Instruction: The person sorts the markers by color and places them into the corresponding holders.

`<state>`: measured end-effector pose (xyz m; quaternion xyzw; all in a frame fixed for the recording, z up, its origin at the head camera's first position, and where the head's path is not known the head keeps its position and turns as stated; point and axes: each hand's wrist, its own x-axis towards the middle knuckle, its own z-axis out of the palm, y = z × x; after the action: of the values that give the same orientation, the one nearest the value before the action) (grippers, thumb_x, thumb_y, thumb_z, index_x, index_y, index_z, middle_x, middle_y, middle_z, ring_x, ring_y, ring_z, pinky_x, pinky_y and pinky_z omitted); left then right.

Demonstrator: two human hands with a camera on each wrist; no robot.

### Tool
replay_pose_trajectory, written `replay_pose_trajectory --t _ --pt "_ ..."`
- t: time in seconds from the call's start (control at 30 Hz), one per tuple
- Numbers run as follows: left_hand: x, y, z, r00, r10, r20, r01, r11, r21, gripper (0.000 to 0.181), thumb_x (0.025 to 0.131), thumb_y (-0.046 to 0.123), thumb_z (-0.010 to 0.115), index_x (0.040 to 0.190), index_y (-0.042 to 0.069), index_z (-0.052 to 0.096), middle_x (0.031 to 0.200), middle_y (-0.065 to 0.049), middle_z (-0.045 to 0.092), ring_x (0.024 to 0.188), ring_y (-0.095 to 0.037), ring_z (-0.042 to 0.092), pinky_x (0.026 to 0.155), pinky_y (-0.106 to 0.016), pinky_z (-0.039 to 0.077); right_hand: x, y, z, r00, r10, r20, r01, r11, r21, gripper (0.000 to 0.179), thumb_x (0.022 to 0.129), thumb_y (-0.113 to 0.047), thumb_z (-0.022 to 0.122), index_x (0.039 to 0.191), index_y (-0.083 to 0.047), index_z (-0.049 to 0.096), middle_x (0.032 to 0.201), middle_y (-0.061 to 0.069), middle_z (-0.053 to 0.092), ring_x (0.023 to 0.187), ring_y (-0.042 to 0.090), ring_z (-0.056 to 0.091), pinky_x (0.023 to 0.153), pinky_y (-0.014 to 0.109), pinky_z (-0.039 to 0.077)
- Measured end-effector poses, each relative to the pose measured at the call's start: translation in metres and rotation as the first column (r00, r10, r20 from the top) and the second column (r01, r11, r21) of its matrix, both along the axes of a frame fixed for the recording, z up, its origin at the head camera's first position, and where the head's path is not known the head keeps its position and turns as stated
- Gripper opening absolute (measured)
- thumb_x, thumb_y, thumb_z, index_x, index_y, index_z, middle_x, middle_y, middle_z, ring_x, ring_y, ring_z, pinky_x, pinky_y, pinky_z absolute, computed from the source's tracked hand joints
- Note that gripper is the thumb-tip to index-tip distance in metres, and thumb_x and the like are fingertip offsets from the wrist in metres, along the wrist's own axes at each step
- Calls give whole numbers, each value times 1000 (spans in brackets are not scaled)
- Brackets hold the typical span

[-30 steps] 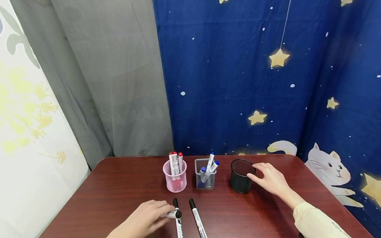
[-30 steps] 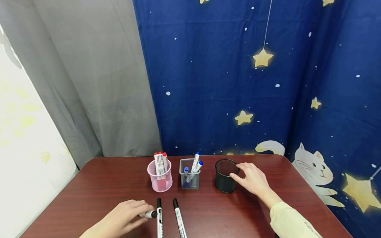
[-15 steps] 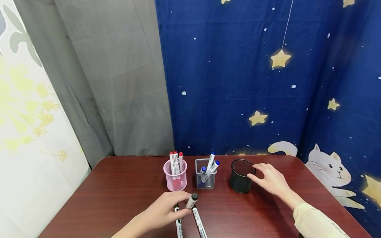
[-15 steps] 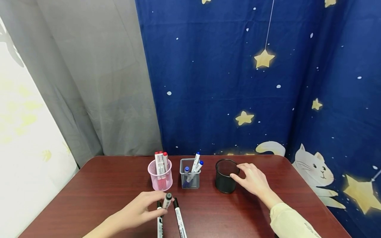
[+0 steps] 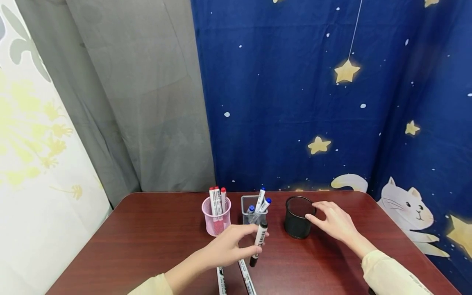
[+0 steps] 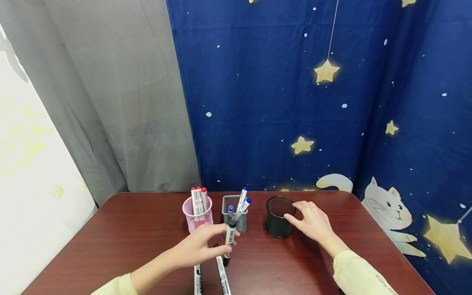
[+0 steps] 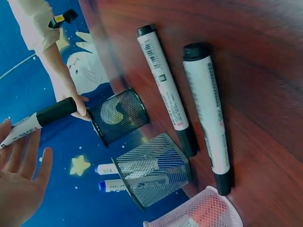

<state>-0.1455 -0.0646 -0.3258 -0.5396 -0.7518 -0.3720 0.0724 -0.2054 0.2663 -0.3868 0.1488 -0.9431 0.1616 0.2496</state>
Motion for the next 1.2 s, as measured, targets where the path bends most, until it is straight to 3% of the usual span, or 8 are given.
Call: replay_pose_trajectory --t 0.13,0.23,0.4,0.63,0.83,1.0,1.2 --pt "-10 11 2 995 12 99 -13 1000 9 22 84 13 60 105 11 57 90 4 63 77 1 55 66 -18 45 0 0 0 1000 0 1 0 1000 -2 50 76 -48 62 102 -5 64 103 10 59 96 27 52 72 47 43" --pt "-15 20 5 984 25 175 -29 999 17 22 83 12 61 105 11 57 89 3 63 77 -1 57 69 -21 45 0 0 1 1000 0 9 0 1000 -4 51 76 -48 61 103 -5 64 103 10 59 97 28 52 72 47 43" --pt "-24 35 12 983 59 175 -60 998 2 22 83 12 61 105 12 58 84 6 63 75 2 56 70 -20 43 0 0 1 1000 -5 21 5 1000 -7 52 77 -49 61 103 -5 64 104 11 59 97 28 51 72 48 43" --pt "-36 61 19 980 62 192 -63 998 -1 24 83 9 61 106 9 57 83 -1 63 74 -2 58 71 -23 45 0 0 -1 1000 -17 5 17 1000 -9 51 76 -49 62 102 -6 64 103 10 59 96 27 52 71 47 44" --pt "-47 80 21 978 78 195 -80 997 1 24 84 11 60 108 6 57 84 1 62 75 1 57 69 -16 44 0 0 -1 1000 -12 2 12 1000 -8 50 76 -49 62 102 -6 64 103 10 59 95 27 53 69 48 44" --pt "-58 92 22 965 90 245 -99 995 24 27 84 11 60 110 3 56 87 -2 62 77 -2 58 70 -16 44 0 0 -1 1000 -17 9 17 1000 -9 50 76 -49 62 103 -6 64 103 10 59 95 27 53 70 48 44" --pt "-68 100 23 942 152 298 -160 987 3 25 85 14 59 109 7 57 88 1 61 79 -3 58 70 -18 45 -1 0 -2 1000 -16 18 17 1000 -21 51 76 -49 61 103 -6 64 104 10 59 96 28 53 71 49 43"
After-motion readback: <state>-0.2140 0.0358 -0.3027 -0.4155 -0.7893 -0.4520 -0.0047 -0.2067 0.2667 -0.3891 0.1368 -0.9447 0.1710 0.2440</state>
